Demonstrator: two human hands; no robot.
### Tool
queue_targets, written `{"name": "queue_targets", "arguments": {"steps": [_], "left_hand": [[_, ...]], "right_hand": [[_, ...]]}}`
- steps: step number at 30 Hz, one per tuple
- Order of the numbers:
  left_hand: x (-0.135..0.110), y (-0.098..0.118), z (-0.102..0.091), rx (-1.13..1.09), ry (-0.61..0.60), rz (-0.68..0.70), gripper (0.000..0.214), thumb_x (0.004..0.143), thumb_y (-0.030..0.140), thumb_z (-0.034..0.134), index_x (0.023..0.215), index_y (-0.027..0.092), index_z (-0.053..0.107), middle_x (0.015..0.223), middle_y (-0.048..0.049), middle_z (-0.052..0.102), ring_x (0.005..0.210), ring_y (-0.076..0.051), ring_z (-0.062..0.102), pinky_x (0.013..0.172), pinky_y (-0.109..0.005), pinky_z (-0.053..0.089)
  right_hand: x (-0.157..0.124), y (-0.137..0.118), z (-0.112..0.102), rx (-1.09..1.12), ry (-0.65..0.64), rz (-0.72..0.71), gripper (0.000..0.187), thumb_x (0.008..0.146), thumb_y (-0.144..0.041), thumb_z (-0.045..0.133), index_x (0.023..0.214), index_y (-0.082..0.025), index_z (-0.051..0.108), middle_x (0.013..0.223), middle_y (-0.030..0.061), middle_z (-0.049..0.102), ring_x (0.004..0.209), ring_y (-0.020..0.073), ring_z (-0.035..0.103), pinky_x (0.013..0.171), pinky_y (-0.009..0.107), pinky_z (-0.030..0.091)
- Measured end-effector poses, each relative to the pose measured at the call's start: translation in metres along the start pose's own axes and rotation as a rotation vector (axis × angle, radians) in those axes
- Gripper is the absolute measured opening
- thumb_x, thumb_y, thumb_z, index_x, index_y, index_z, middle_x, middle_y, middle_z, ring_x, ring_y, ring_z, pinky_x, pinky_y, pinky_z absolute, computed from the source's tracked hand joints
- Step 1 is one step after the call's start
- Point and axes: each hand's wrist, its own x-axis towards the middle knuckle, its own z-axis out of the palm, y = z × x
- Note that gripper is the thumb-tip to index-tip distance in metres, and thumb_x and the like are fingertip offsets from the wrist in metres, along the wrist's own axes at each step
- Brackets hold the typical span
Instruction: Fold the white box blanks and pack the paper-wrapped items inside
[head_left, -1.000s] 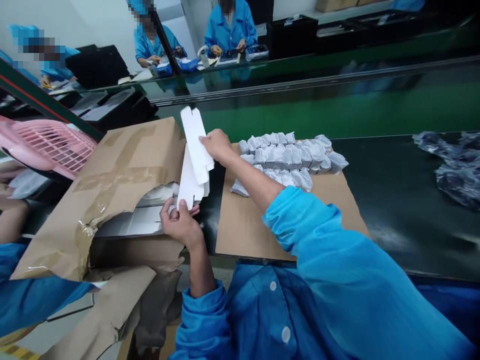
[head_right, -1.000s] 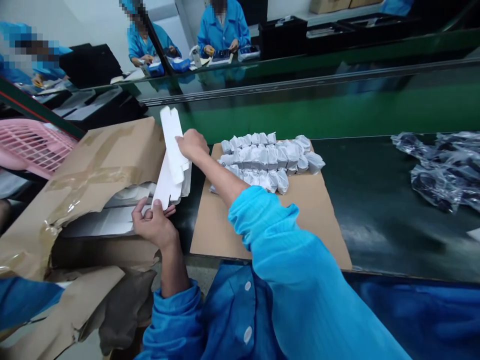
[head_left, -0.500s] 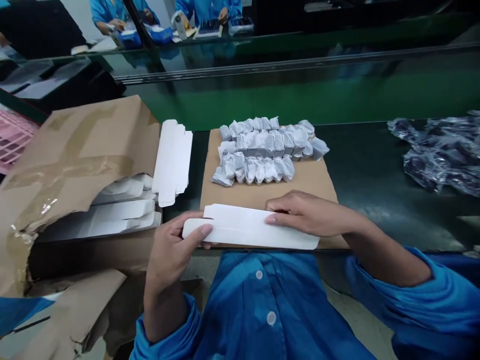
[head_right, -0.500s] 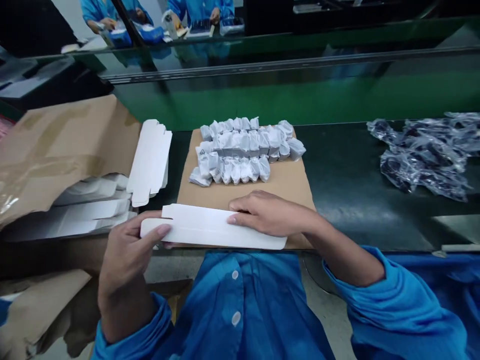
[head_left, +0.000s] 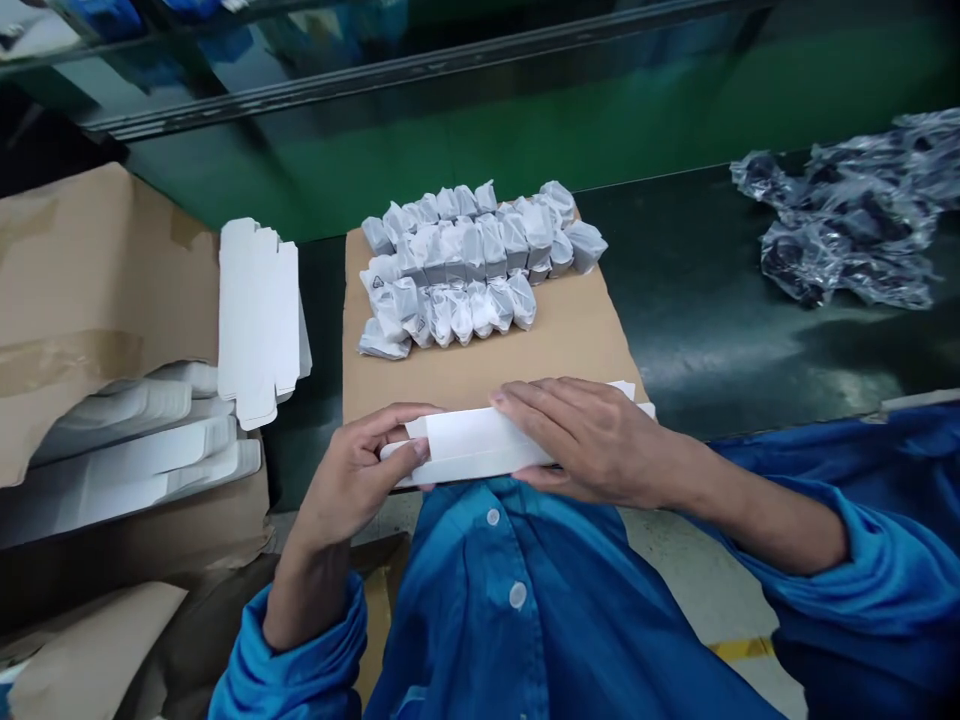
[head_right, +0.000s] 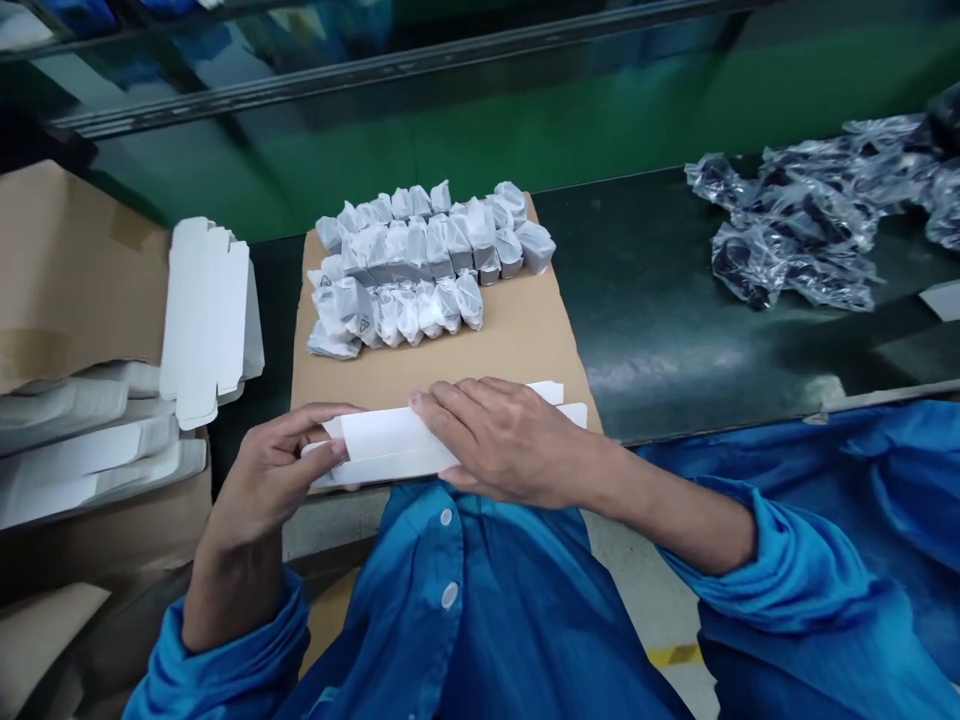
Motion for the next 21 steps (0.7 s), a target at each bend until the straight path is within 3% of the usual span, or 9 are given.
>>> {"name": "queue_targets", "arguments": {"steps": [5, 9, 11, 12, 14, 16, 18, 20, 21], "left_hand": [[0.008, -0.003, 0.011, 0.162, 0.056, 0.109, 0.022, 0.072, 0.032, 0.078, 0.089, 0.019, 0.078, 0.080, -0.0049, 0.075, 0.060, -0.015, 0.066, 0.052, -0.024, 0.056], [0.012, 0.002, 0.010, 0.249, 0.174, 0.144, 0.007, 0.072, 0.019, 0.069, 0.075, 0.020, 0.076, 0.078, -0.0025, 0.075, 0.065, -0.015, 0.068, 0.050, -0.020, 0.052], [0.009, 0.006, 0.008, 0.204, 0.208, 0.159, 0.010, 0.073, 0.021, 0.070, 0.081, 0.020, 0.075, 0.076, -0.0019, 0.074, 0.061, -0.015, 0.067, 0.048, -0.021, 0.052], [0.006, 0.008, 0.009, 0.147, 0.252, 0.183, 0.017, 0.076, 0.025, 0.071, 0.092, 0.021, 0.074, 0.077, -0.0017, 0.074, 0.059, -0.016, 0.067, 0.049, -0.023, 0.054], [-0.002, 0.010, 0.019, 0.007, 0.463, 0.314, 0.031, 0.086, 0.036, 0.067, 0.113, 0.023, 0.068, 0.081, -0.0013, 0.074, 0.061, -0.017, 0.069, 0.054, -0.029, 0.059], [-0.009, 0.010, 0.038, -0.096, 0.650, 0.487, 0.041, 0.090, 0.047, 0.062, 0.126, 0.026, 0.060, 0.095, -0.0034, 0.075, 0.077, -0.021, 0.073, 0.068, -0.037, 0.064], [-0.011, 0.006, 0.063, -0.129, 0.626, 0.555, 0.063, 0.085, 0.058, 0.065, 0.140, 0.030, 0.050, 0.124, -0.0085, 0.068, 0.106, -0.027, 0.070, 0.086, -0.043, 0.062], [-0.008, 0.003, 0.083, -0.078, 0.580, 0.506, 0.091, 0.079, 0.061, 0.070, 0.154, 0.031, 0.028, 0.152, -0.0132, 0.046, 0.131, -0.031, 0.056, 0.099, -0.045, 0.056], [-0.005, 0.001, 0.088, -0.020, 0.620, 0.479, 0.097, 0.078, 0.059, 0.073, 0.156, 0.031, 0.022, 0.159, -0.0139, 0.035, 0.138, -0.033, 0.049, 0.103, -0.044, 0.053]], "right_hand": [[-0.005, -0.009, 0.002, -0.183, 0.001, -0.015, 0.037, 0.098, -0.023, 0.052, 0.127, 0.000, 0.058, 0.112, 0.0255, 0.070, 0.102, 0.0327, 0.069, 0.078, 0.044, 0.060], [-0.007, -0.014, 0.004, -0.209, 0.038, 0.014, 0.028, 0.097, -0.014, 0.050, 0.121, -0.009, 0.064, 0.103, 0.0178, 0.074, 0.097, 0.0286, 0.071, 0.080, 0.041, 0.060], [-0.007, -0.010, 0.003, -0.253, 0.059, 0.026, 0.027, 0.097, -0.014, 0.051, 0.119, -0.009, 0.065, 0.103, 0.0177, 0.075, 0.097, 0.0285, 0.071, 0.080, 0.040, 0.060], [-0.008, -0.007, 0.002, -0.278, 0.072, 0.058, 0.028, 0.096, -0.016, 0.052, 0.120, -0.008, 0.064, 0.105, 0.0193, 0.074, 0.097, 0.0295, 0.071, 0.080, 0.041, 0.060], [-0.007, -0.001, 0.002, -0.307, 0.126, 0.188, 0.036, 0.096, -0.021, 0.054, 0.127, -0.005, 0.059, 0.108, 0.0224, 0.073, 0.096, 0.0315, 0.072, 0.075, 0.041, 0.061], [-0.004, -0.003, 0.006, -0.311, 0.219, 0.349, 0.046, 0.095, -0.027, 0.055, 0.136, -0.006, 0.052, 0.109, 0.0233, 0.073, 0.094, 0.0328, 0.072, 0.071, 0.042, 0.060], [0.001, -0.015, 0.016, -0.285, 0.275, 0.407, 0.052, 0.095, -0.029, 0.054, 0.141, -0.008, 0.048, 0.112, 0.0237, 0.072, 0.096, 0.0344, 0.072, 0.071, 0.044, 0.060], [0.007, -0.031, 0.025, -0.165, 0.248, 0.352, 0.053, 0.094, -0.028, 0.053, 0.142, -0.006, 0.047, 0.117, 0.0249, 0.070, 0.103, 0.0353, 0.070, 0.078, 0.045, 0.061], [0.010, -0.038, 0.028, -0.057, 0.196, 0.318, 0.054, 0.095, -0.030, 0.053, 0.142, -0.006, 0.048, 0.121, 0.0245, 0.069, 0.109, 0.0347, 0.069, 0.084, 0.045, 0.061]]}}
